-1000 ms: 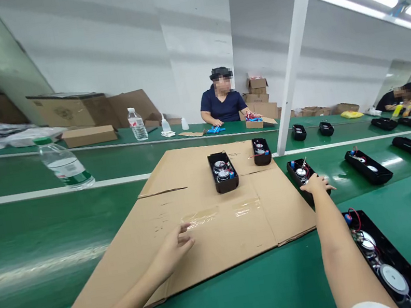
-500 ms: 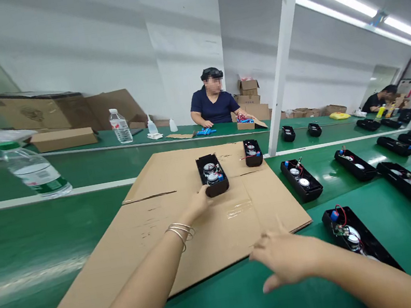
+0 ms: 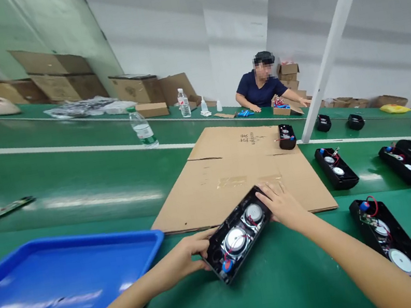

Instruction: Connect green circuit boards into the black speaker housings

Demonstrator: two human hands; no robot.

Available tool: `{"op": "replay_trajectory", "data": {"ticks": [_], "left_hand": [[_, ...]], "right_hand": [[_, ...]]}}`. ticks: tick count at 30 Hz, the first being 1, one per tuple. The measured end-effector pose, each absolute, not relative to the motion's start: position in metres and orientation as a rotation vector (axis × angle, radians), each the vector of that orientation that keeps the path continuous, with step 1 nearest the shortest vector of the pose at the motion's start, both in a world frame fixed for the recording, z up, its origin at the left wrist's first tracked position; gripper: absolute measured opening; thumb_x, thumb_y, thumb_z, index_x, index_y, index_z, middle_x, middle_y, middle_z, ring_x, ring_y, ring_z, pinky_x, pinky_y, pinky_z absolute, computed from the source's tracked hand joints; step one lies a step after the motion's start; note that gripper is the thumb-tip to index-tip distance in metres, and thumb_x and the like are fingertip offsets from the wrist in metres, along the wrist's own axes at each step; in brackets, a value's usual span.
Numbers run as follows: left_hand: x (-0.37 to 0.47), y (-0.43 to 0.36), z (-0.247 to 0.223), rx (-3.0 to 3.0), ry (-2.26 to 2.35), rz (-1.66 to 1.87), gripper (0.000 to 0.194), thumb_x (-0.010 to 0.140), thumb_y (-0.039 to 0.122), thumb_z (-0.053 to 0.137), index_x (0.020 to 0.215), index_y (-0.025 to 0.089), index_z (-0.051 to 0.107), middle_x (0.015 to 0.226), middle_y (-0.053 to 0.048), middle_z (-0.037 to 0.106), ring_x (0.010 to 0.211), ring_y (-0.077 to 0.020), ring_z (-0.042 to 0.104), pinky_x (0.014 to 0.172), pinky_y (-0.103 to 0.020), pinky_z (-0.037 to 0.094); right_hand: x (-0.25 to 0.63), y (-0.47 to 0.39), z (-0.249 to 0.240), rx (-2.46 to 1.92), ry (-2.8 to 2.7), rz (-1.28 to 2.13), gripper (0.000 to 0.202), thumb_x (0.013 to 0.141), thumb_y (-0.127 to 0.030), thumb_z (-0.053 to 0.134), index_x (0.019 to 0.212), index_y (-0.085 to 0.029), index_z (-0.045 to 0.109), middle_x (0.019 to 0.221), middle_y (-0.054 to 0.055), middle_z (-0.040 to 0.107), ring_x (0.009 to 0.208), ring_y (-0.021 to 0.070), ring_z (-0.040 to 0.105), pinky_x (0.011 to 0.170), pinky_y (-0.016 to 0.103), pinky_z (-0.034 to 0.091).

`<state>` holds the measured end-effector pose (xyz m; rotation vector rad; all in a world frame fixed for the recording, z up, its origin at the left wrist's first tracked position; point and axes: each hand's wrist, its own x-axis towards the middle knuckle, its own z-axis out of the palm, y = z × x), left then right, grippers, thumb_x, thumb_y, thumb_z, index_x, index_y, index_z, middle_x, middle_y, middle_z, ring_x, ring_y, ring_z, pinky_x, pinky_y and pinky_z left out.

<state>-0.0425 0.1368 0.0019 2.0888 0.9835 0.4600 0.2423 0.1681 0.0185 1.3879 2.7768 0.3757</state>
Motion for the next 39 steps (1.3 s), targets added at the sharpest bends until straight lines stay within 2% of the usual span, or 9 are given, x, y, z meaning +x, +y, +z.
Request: {"op": "replay_trajectory", "data": {"ticks": [4,8,12,15,19,26,31,36,39], "left_hand": [[-0.052,0.108,-0.002,2.172,0.784,0.443,0.022,0.068,0.001,0.048,0.07,0.019,0.061,0.143,-0.003,0.038,0.109,-0.0246,0.057,0.078,-0.028,0.05],[-0.049,0.097,-0.006,2.292,0.884,0.465,0.023,0.074,0.002,0.045,0.066,0.019,0.057,0.144,-0.002,0.037,0.103,-0.0256,0.061,0.073,-0.03,0.053],[-0.047,0.093,-0.008,2.363,0.914,0.485,0.023,0.076,0.003,0.044,0.065,0.019,0.057,0.141,-0.006,0.04,0.099,-0.0267,0.063,0.069,-0.032,0.055],[-0.048,0.091,-0.009,2.382,0.906,0.524,0.026,0.076,0.002,0.041,0.063,0.019,0.056,0.141,-0.005,0.041,0.093,-0.0228,0.065,0.069,-0.03,0.056],[-0.047,0.087,-0.009,2.388,0.942,0.579,0.027,0.076,0.003,0.041,0.065,0.02,0.058,0.139,-0.003,0.044,0.095,-0.0219,0.065,0.073,-0.031,0.056],[-0.05,0.089,-0.012,2.379,0.979,0.556,0.025,0.077,0.01,0.042,0.067,0.021,0.062,0.141,-0.001,0.039,0.105,-0.0234,0.061,0.075,-0.031,0.055],[-0.059,0.083,-0.019,2.38,1.053,0.489,0.029,0.08,0.013,0.039,0.073,0.022,0.066,0.142,0.003,0.035,0.117,-0.0227,0.051,0.091,-0.032,0.048],[-0.065,0.071,-0.035,2.313,1.121,0.54,0.037,0.081,0.018,0.038,0.11,0.026,0.061,0.142,0.003,0.035,0.121,-0.022,0.047,0.099,-0.032,0.041],[-0.064,0.067,-0.035,2.28,1.139,0.576,0.039,0.084,0.023,0.038,0.12,0.028,0.054,0.141,0.004,0.035,0.122,-0.0216,0.046,0.101,-0.032,0.039]], "right_hand": [[0.239,0.157,-0.006,1.326,2.79,0.316,0.09,0.057,-0.011,0.076,0.137,-0.014,0.033,0.145,0.02,0.022,0.129,0.0375,0.028,0.1,0.057,0.03],[0.243,0.145,-0.02,1.436,2.885,0.286,0.093,0.059,0.001,0.064,0.141,-0.019,0.024,0.148,0.017,0.014,0.126,0.0364,0.033,0.099,0.051,0.037],[0.249,0.143,-0.033,1.551,3.075,0.179,0.103,0.062,0.007,0.049,0.143,-0.026,-0.004,0.15,0.012,-0.002,0.134,0.0326,0.021,0.102,0.051,0.035],[0.251,0.144,-0.05,1.708,3.193,0.094,0.1,0.068,0.002,0.048,0.142,-0.026,-0.013,0.15,0.013,0.004,0.135,0.0293,0.018,0.103,0.051,0.033],[0.252,0.141,-0.076,1.931,3.253,0.06,0.09,0.077,-0.013,0.053,0.143,-0.024,-0.008,0.144,0.014,0.026,0.131,0.0279,0.03,0.102,0.049,0.036],[0.253,0.133,-0.092,2.106,3.329,0.283,0.077,0.084,-0.041,0.052,0.143,-0.021,0.008,0.132,0.017,0.041,0.122,0.0296,0.042,0.091,0.048,0.047],[0.254,0.129,-0.077,1.851,3.55,0.692,0.065,0.087,-0.04,0.049,0.141,-0.024,0.016,0.125,0.015,0.046,0.117,0.027,0.047,0.088,0.046,0.049],[0.254,0.125,-0.066,1.646,3.644,0.961,0.061,0.088,-0.036,0.049,0.14,-0.024,0.019,0.125,0.016,0.046,0.116,0.0264,0.047,0.084,0.045,0.05],[0.254,0.123,-0.063,1.611,3.648,1.034,0.059,0.089,-0.036,0.048,0.139,-0.022,0.021,0.125,0.016,0.046,0.117,0.0262,0.047,0.083,0.044,0.051]]}}
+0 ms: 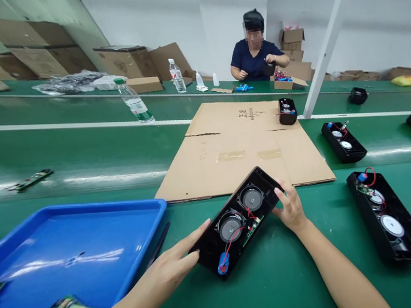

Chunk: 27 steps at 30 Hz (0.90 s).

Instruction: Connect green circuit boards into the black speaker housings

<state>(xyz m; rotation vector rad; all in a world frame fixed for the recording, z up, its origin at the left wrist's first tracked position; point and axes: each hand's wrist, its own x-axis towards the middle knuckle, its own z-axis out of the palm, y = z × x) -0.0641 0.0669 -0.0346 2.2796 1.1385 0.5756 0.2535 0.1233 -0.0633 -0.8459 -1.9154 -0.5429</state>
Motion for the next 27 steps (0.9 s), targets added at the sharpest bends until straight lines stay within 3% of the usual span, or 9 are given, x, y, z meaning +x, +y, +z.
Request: {"op": "replay_trajectory", "data": {"ticks": [6,13,17,21,24,27], "left_hand": [[-0.062,0.063,-0.025,2.204,1.196,0.584,0.043,0.086,0.025,0.038,0.128,0.03,0.045,0.139,0.004,0.04,0.119,-0.0201,0.049,0.099,-0.031,0.04],[-0.064,0.068,-0.039,2.066,1.199,0.624,0.049,0.084,0.018,0.037,0.132,0.025,0.042,0.137,0.001,0.043,0.117,-0.0223,0.051,0.096,-0.034,0.044],[-0.06,0.066,-0.034,2.169,1.167,0.737,0.034,0.082,0.016,0.04,0.103,0.025,0.065,0.139,0.002,0.04,0.119,-0.0217,0.049,0.098,-0.036,0.042],[-0.061,0.071,-0.038,2.224,1.136,0.722,0.026,0.081,0.019,0.042,0.079,0.023,0.068,0.136,0.001,0.045,0.118,-0.021,0.05,0.097,-0.037,0.043],[-0.064,0.078,-0.047,2.278,1.084,0.703,0.027,0.082,0.022,0.041,0.071,0.021,0.065,0.139,0.0,0.041,0.119,-0.021,0.05,0.098,-0.036,0.043],[-0.064,0.082,-0.053,2.282,1.071,0.72,0.024,0.081,0.022,0.042,0.078,0.021,0.066,0.14,-0.002,0.039,0.119,-0.0221,0.05,0.098,-0.037,0.043]], "right_hand": [[0.253,0.121,-0.061,-0.839,-1.889,-0.59,0.051,0.088,-0.031,0.05,0.133,-0.022,0.026,0.123,0.015,0.048,0.113,0.0249,0.05,0.082,0.042,0.051],[0.257,0.122,-0.073,-1.009,-1.889,-0.585,0.042,0.089,-0.043,0.042,0.124,-0.028,0.024,0.116,0.014,0.05,0.108,0.027,0.054,0.081,0.048,0.05],[0.259,0.123,-0.079,-1.037,-1.901,-0.521,0.045,0.087,-0.042,0.047,0.123,-0.028,0.023,0.119,0.014,0.05,0.11,0.0278,0.053,0.084,0.049,0.048],[0.257,0.123,-0.077,-1.022,-1.874,-0.508,0.047,0.086,-0.042,0.05,0.124,-0.026,0.027,0.124,0.016,0.048,0.112,0.0273,0.052,0.084,0.048,0.048],[0.255,0.123,-0.073,-0.998,-1.863,-0.504,0.045,0.087,-0.043,0.049,0.124,-0.024,0.033,0.124,0.015,0.05,0.111,0.0263,0.053,0.085,0.047,0.048],[0.253,0.123,-0.069,-0.957,-1.865,-0.508,0.045,0.087,-0.041,0.049,0.126,-0.024,0.035,0.12,0.014,0.053,0.11,0.0259,0.053,0.085,0.046,0.048]]}}
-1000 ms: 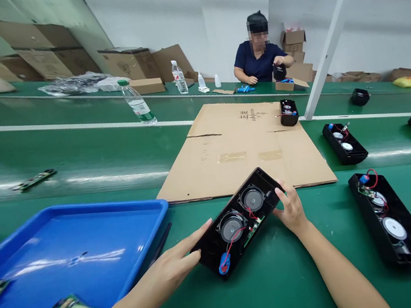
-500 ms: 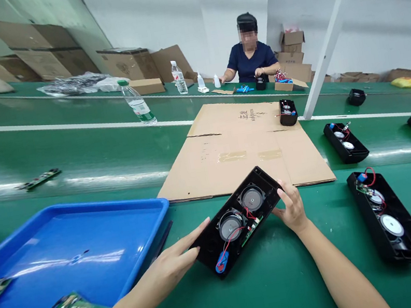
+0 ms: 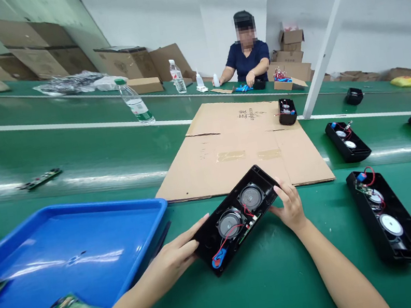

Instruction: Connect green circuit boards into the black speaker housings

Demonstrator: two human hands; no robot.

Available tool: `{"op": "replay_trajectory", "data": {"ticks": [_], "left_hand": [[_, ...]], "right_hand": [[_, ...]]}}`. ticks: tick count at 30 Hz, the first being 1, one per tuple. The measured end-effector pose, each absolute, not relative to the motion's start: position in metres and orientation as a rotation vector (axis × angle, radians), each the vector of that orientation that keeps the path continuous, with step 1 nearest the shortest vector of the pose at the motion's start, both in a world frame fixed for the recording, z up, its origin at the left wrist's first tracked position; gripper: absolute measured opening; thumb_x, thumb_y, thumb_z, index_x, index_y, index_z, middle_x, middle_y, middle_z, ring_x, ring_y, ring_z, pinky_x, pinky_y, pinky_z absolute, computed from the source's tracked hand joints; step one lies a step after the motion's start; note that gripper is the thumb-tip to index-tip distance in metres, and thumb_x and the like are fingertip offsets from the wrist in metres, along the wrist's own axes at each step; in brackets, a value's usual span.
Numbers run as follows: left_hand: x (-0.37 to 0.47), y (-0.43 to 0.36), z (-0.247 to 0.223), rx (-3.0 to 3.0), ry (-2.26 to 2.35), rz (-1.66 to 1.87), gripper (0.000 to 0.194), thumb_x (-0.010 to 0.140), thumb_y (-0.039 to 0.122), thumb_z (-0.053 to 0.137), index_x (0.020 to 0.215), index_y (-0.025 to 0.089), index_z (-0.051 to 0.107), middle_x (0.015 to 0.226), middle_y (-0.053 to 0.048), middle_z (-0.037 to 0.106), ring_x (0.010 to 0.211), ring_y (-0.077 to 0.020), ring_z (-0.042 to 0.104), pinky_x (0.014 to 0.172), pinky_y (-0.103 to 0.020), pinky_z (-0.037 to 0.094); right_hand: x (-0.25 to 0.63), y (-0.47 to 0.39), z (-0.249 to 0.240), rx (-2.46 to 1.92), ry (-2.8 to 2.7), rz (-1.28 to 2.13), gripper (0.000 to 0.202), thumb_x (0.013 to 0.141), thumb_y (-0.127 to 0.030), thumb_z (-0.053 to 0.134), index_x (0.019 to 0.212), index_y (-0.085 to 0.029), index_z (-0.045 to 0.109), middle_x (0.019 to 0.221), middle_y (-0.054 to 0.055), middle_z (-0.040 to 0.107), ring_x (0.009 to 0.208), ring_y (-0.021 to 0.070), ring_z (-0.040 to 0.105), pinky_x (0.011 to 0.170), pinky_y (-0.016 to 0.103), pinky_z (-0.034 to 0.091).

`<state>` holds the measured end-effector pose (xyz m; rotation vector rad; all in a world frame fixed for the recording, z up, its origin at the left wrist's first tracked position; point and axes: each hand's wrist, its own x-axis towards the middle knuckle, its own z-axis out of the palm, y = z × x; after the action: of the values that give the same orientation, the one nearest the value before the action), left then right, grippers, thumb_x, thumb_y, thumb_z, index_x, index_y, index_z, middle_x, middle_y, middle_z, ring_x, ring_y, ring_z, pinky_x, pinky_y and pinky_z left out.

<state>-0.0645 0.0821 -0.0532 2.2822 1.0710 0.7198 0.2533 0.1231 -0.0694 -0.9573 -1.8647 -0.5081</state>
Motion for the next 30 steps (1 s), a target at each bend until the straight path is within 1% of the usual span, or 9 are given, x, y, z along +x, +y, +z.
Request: {"op": "replay_trajectory", "data": {"ticks": [6,13,15,17,18,21,25,27,30], "left_hand": [[-0.061,0.081,-0.052,2.363,1.075,0.717,0.022,0.082,0.02,0.043,0.085,0.02,0.065,0.141,-0.004,0.038,0.117,-0.023,0.051,0.096,-0.037,0.046],[-0.049,0.074,-0.029,2.551,1.097,0.702,0.025,0.083,0.013,0.042,0.064,0.021,0.055,0.136,-0.008,0.047,0.121,-0.023,0.047,0.094,-0.038,0.048],[-0.045,0.073,-0.024,2.558,1.086,0.681,0.02,0.081,0.012,0.046,0.065,0.021,0.054,0.137,-0.009,0.046,0.122,-0.0241,0.045,0.095,-0.041,0.047],[-0.041,0.072,-0.024,2.565,1.067,0.647,0.011,0.076,0.013,0.056,0.069,0.021,0.052,0.14,-0.012,0.042,0.124,-0.0272,0.043,0.096,-0.044,0.046],[-0.039,0.071,-0.026,2.565,1.071,0.63,0.013,0.072,0.013,0.062,0.07,0.02,0.052,0.142,-0.013,0.039,0.125,-0.0292,0.041,0.096,-0.045,0.046],[-0.032,0.065,-0.039,2.503,1.161,0.643,0.027,0.063,0.017,0.072,0.075,0.02,0.049,0.144,-0.017,0.032,0.126,-0.0335,0.039,0.096,-0.048,0.045],[-0.018,0.051,-0.064,2.299,1.397,0.885,0.047,0.057,0.024,0.079,0.09,0.022,0.045,0.145,-0.016,0.018,0.127,-0.0395,0.035,0.094,-0.056,0.044],[-0.01,0.047,-0.072,2.239,1.483,0.999,0.056,0.058,0.027,0.079,0.099,0.023,0.041,0.144,-0.017,0.012,0.128,-0.0427,0.03,0.094,-0.06,0.041],[-0.002,0.045,-0.076,2.218,1.541,1.118,0.057,0.063,0.026,0.075,0.104,0.024,0.035,0.138,-0.017,0.016,0.127,-0.0433,0.03,0.093,-0.062,0.041]], "right_hand": [[0.254,0.125,-0.073,-1.047,-1.907,-0.458,0.05,0.087,-0.042,0.049,0.13,-0.024,0.031,0.122,0.014,0.052,0.112,0.0267,0.052,0.088,0.047,0.047],[0.254,0.13,-0.084,-1.149,-1.925,-0.275,0.054,0.084,-0.036,0.054,0.132,-0.024,0.032,0.127,0.013,0.046,0.117,0.0275,0.047,0.095,0.049,0.043],[0.255,0.131,-0.087,-1.223,-1.929,-0.189,0.053,0.082,-0.034,0.055,0.13,-0.023,0.034,0.123,0.013,0.047,0.117,0.0276,0.047,0.097,0.049,0.041],[0.255,0.132,-0.09,-1.276,-1.923,-0.088,0.054,0.081,-0.03,0.056,0.129,-0.022,0.035,0.121,0.013,0.047,0.117,0.0273,0.046,0.098,0.049,0.04],[0.255,0.133,-0.09,-1.293,-1.918,-0.045,0.053,0.08,-0.028,0.056,0.129,-0.021,0.035,0.12,0.013,0.047,0.118,0.0268,0.045,0.099,0.048,0.04],[0.254,0.135,-0.093,-1.327,-1.897,0.016,0.055,0.08,-0.024,0.053,0.131,-0.02,0.032,0.121,0.013,0.047,0.117,0.0254,0.046,0.098,0.046,0.041],[0.256,0.139,-0.1,-1.396,-1.842,0.059,0.06,0.08,-0.022,0.05,0.134,-0.016,0.025,0.114,0.014,0.051,0.101,0.0238,0.055,0.083,0.042,0.05],[0.256,0.141,-0.103,-1.423,-1.835,0.085,0.055,0.081,-0.02,0.049,0.131,-0.016,0.029,0.107,0.012,0.054,0.091,0.0222,0.058,0.078,0.04,0.052],[0.256,0.143,-0.103,-1.442,-1.856,0.109,0.042,0.08,-0.018,0.048,0.121,-0.016,0.041,0.098,0.01,0.057,0.088,0.0223,0.057,0.077,0.04,0.051]]}}
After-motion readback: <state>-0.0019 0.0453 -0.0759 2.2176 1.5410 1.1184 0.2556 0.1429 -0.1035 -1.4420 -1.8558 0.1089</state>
